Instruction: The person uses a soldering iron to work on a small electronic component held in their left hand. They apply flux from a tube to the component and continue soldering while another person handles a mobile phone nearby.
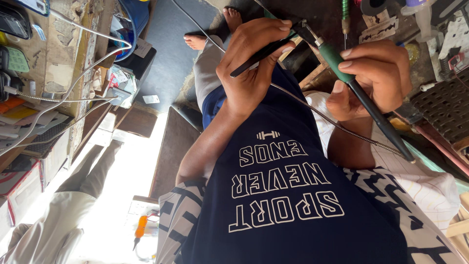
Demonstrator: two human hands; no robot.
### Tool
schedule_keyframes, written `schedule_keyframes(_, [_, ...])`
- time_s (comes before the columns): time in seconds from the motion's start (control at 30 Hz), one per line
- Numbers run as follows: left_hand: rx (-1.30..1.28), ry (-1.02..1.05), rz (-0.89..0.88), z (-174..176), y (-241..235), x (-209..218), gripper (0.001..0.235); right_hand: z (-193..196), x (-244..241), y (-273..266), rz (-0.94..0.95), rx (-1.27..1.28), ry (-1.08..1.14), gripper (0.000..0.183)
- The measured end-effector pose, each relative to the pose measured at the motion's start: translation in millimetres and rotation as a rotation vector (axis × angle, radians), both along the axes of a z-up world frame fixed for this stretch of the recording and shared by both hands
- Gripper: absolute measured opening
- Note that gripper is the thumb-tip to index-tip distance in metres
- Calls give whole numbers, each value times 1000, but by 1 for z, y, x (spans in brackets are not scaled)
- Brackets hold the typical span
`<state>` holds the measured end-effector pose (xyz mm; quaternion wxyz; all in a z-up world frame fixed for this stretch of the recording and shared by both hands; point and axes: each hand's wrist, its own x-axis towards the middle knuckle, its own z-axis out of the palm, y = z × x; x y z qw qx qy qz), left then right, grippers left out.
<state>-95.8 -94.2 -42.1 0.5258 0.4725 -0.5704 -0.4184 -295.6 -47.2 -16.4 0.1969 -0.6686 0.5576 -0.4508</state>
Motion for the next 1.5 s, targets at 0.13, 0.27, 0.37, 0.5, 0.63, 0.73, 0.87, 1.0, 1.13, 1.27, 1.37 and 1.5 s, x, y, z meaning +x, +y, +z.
schedule_keyframes(0.13, [7,-1,-1,1,-1,0,25,-1,-3,-3,27,-21,14,28])
schedule_keyframes(0.27, [1,-7,3,1,-1,-1,25,0,-4,-6,53,-42,9,27])
schedule_keyframes(0.37, [-8,5,8,1,-2,-2,25,1,-2,-5,33,-39,9,29])
schedule_keyframes(0.5, [-14,5,11,1,-3,-3,25,0,-2,-5,42,-46,21,30])
schedule_keyframes(0.63, [-13,-5,5,2,-3,-1,25,-6,-8,-9,98,-123,-33,35])
schedule_keyframes(0.73, [-22,-6,9,2,-3,-2,25,-9,-11,-9,97,-105,14,33])
schedule_keyframes(0.87, [-7,-9,11,3,-3,-2,25,-9,-10,-7,83,-111,-25,37])
schedule_keyframes(1.0, [1,-15,12,4,-3,-2,24,-8,-9,-8,82,-128,-37,41])
schedule_keyframes(1.13, [0,-12,9,4,-3,-2,24,-8,-10,-8,74,-54,27,29])
schedule_keyframes(1.27, [-4,-15,15,4,-4,-2,24,-9,-12,-6,81,-98,-23,32])
schedule_keyframes(1.37, [-6,-10,14,4,-3,-2,24,-8,-16,-6,109,-50,2,25])
schedule_keyframes(1.5, [-7,-10,16,3,-3,-2,25,-7,-15,-4,108,-44,-5,22])
